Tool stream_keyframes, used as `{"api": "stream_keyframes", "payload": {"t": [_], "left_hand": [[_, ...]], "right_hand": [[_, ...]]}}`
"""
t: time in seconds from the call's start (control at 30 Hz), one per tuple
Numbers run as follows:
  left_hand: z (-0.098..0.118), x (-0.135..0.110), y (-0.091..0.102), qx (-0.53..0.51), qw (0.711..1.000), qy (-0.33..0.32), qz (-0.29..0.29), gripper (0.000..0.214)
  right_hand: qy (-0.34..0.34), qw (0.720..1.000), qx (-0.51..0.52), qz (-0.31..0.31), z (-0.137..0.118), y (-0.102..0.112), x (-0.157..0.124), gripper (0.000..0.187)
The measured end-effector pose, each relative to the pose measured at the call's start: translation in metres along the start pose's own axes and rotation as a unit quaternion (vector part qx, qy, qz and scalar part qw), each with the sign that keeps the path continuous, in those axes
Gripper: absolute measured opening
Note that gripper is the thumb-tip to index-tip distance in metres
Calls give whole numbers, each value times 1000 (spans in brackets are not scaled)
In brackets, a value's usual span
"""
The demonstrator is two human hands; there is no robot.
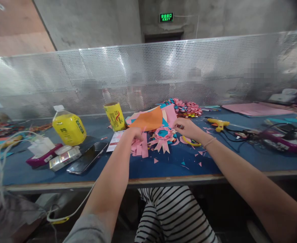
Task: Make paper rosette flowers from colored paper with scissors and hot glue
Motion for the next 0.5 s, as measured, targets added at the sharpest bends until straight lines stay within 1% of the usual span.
{"api": "stream_keyframes", "payload": {"t": [0.1, 0.2, 0.3, 0.43, 0.5], "left_hand": [[0, -3, 2, 22, 1000, 6, -13, 15], [-3, -3, 10, 23, 1000, -5, 18, 19], [-7, -4, 17, 1, 999, -15, 45, 21], [-9, -7, 24, -26, 997, -32, 60, 23], [-10, -7, 25, -45, 997, -30, 62, 22]], "right_hand": [[2, 1000, 4, -4, -2, 0, 0, 12], [1, 1000, 2, -6, -3, 0, 0, 12], [-5, 1000, 2, -11, -3, 0, 0, 12], [-5, 1000, 6, -17, -3, -1, 0, 12], [-3, 1000, 6, -17, -3, -1, 0, 12]]}}
Point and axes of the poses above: each hand's wrist, its own x-axis towards the middle knuckle, its own y-axis out of the back of the hand, z = x × y, the point moved 5 cm from there along x, towards the middle knuckle, and after that the axes turned 6 degrees about z, right-handed, at the moved point
